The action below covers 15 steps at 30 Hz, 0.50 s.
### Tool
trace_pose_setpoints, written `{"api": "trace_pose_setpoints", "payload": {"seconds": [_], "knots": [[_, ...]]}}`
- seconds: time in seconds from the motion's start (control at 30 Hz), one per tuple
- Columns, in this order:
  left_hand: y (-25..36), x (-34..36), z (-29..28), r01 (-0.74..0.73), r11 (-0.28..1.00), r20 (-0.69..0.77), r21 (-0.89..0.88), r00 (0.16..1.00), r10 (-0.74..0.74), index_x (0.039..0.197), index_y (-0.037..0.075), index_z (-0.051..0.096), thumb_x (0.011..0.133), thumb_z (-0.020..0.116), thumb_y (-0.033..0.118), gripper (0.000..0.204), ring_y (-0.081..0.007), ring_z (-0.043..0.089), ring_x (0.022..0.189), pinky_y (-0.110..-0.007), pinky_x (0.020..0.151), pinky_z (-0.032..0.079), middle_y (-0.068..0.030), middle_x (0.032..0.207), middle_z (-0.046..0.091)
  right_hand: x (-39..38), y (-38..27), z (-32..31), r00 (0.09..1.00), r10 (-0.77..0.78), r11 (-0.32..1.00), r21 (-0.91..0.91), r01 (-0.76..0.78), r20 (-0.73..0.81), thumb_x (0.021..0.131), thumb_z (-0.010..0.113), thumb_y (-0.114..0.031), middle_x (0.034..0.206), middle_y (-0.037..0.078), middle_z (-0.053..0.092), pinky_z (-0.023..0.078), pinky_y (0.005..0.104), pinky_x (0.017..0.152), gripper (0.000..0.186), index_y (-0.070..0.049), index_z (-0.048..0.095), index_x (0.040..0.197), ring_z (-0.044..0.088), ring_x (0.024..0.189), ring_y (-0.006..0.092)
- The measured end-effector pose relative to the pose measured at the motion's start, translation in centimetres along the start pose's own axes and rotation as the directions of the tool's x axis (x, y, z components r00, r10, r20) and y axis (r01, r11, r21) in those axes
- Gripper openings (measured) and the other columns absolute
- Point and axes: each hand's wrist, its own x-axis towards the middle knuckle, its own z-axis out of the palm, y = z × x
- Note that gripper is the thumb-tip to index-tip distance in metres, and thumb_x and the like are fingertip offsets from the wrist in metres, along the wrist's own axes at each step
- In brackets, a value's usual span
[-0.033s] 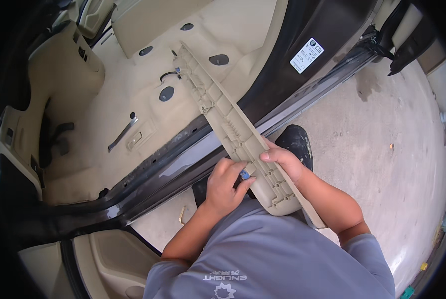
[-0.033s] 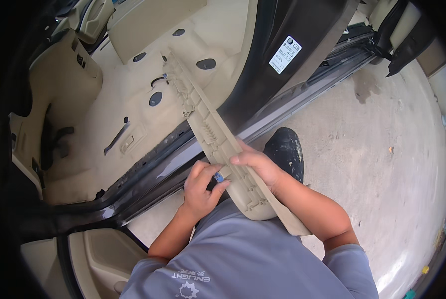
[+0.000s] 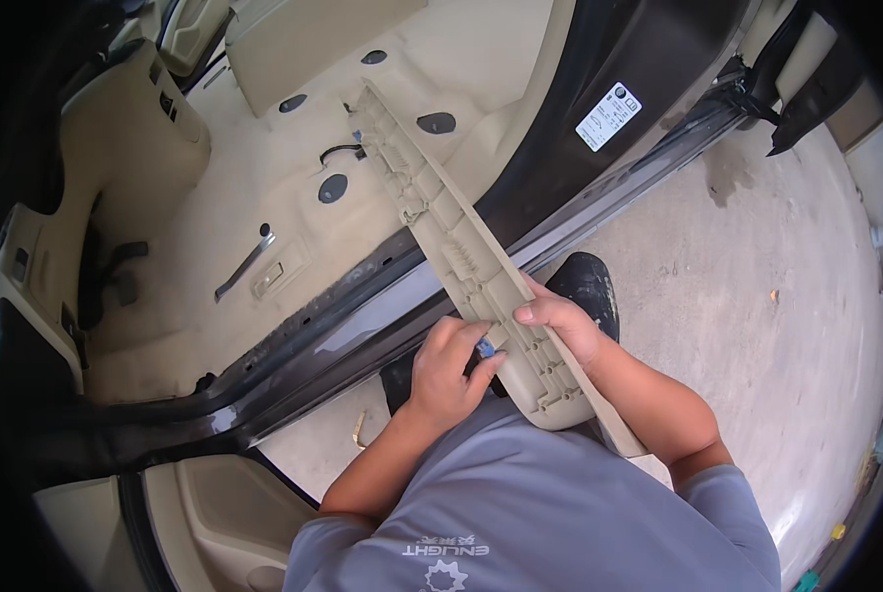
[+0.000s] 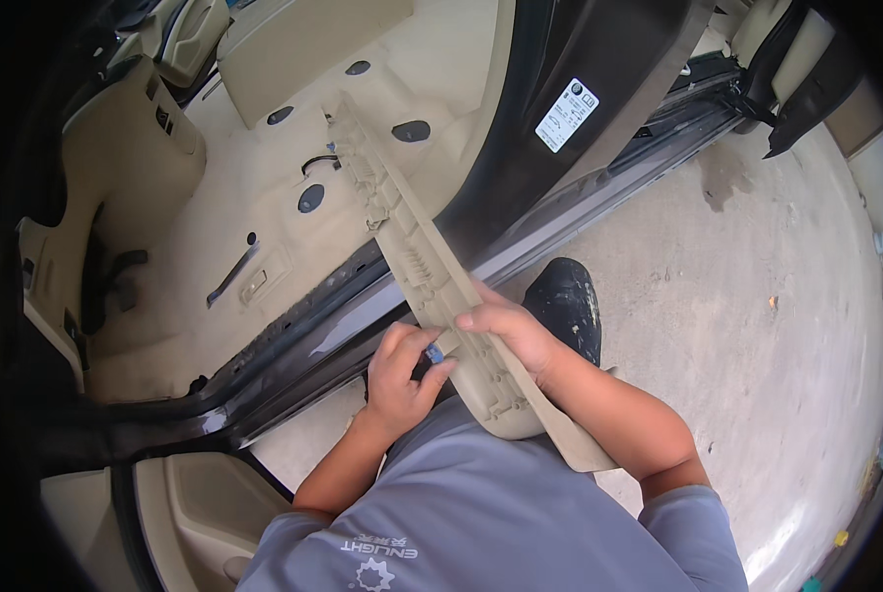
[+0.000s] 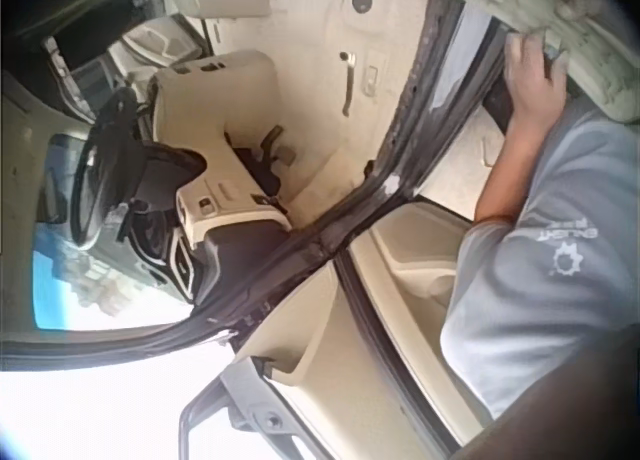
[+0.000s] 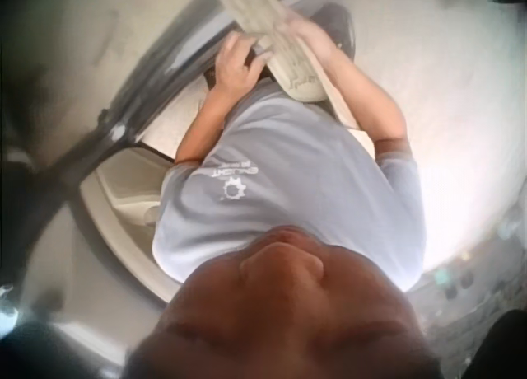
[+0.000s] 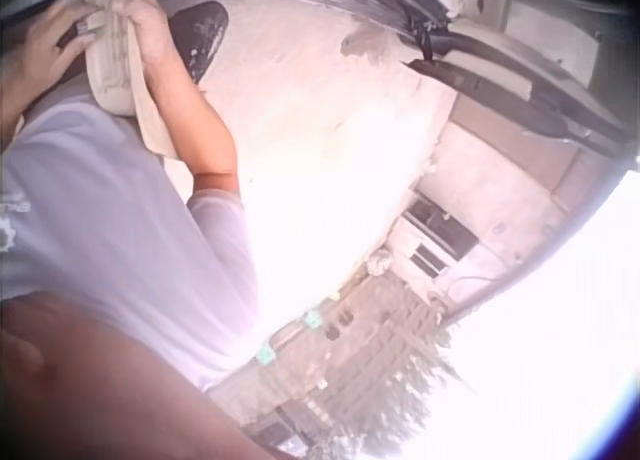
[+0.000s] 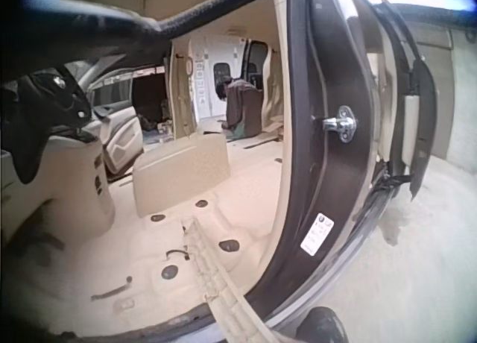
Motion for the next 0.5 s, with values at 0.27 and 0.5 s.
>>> {"api": "trace_pose_setpoints", "payload": {"seconds": [0.27, 0.5], "knots": [[-1.1, -1.4, -0.2, 0.238, 0.658, 0.047, -0.715, 0.955, -0.294, 0.154, -0.005, 0.033, 0.094, 0.064, 0.068, 0.099, -0.0276, 0.059, 0.119, -0.042, 0.1, 0.05, -0.0235, 0.143, 0.055, 5.2, -5.0, 7.3, 0.946, -0.248, 0.821, -0.564, 0.091, -0.208, 0.09, 0.072, -0.024, 0.124, 0.013, 0.061, 0.05, 0.0333, 0.094, 0.081, 0.0, 0.034, 0.158, 0.059, 0.113, 0.0211], [0.0, -0.7, -2.3, 0.034, 0.232, -0.099, -0.972, 0.837, -0.538, 0.158, -0.002, 0.031, 0.096, 0.056, 0.072, 0.1, -0.0313, 0.05, 0.14, -0.046, 0.118, 0.039, -0.0203, 0.153, 0.048, 19.2, -7.1, 12.2, 0.731, -0.56, 0.592, -0.806, 0.025, -0.389, 0.091, 0.072, -0.037, 0.152, 0.029, 0.037, 0.044, 0.0463, 0.113, 0.096, -0.001, 0.02, 0.163, 0.048, 0.137, 0.0428]]}}
